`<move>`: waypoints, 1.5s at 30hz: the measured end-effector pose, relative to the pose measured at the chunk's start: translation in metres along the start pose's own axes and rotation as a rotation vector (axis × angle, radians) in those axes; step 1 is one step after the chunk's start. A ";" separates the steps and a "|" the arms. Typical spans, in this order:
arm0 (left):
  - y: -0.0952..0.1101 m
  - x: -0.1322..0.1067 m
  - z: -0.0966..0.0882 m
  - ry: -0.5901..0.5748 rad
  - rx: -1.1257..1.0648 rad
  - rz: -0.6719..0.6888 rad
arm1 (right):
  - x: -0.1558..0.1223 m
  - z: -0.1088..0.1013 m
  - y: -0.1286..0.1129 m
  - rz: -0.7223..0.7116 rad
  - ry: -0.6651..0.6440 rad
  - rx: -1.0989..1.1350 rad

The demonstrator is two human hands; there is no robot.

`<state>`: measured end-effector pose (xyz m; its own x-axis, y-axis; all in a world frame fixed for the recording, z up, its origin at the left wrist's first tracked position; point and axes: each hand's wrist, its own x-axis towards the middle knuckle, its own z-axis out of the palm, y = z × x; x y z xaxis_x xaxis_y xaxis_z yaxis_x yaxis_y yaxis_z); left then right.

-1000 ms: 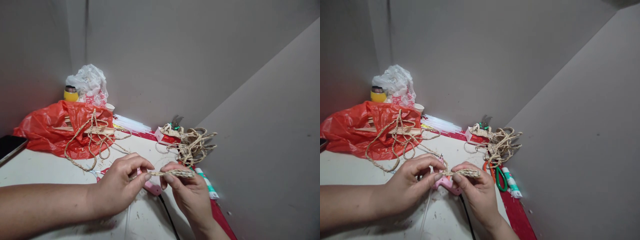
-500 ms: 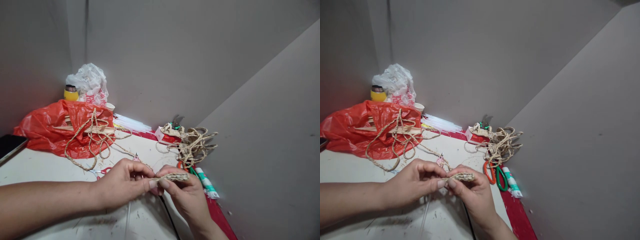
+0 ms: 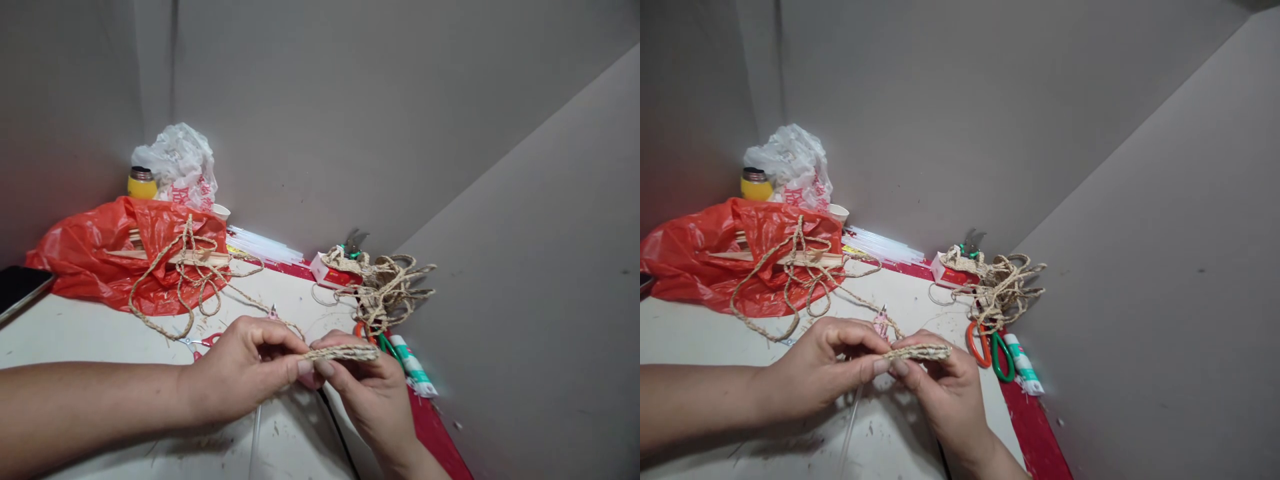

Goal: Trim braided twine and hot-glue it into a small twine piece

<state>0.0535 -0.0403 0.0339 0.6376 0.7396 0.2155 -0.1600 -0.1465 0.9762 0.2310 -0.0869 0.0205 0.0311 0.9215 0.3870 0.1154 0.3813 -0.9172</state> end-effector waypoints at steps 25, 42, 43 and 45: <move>-0.003 0.000 0.002 -0.014 -0.142 -0.117 | 0.007 -0.004 0.009 0.183 0.017 0.488; -0.005 -0.001 0.003 -0.001 0.049 -0.049 | 0.010 0.000 0.010 0.332 -0.036 0.597; -0.005 -0.002 0.003 -0.001 0.076 -0.044 | 0.010 0.000 0.010 0.355 -0.058 0.619; -0.008 -0.002 0.003 -0.015 0.129 -0.022 | 0.011 -0.001 0.010 0.395 -0.100 0.662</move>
<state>0.0552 -0.0425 0.0260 0.6512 0.7338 0.1935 -0.0485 -0.2142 0.9756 0.2331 -0.0728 0.0158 -0.1468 0.9884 0.0380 -0.5037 -0.0417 -0.8629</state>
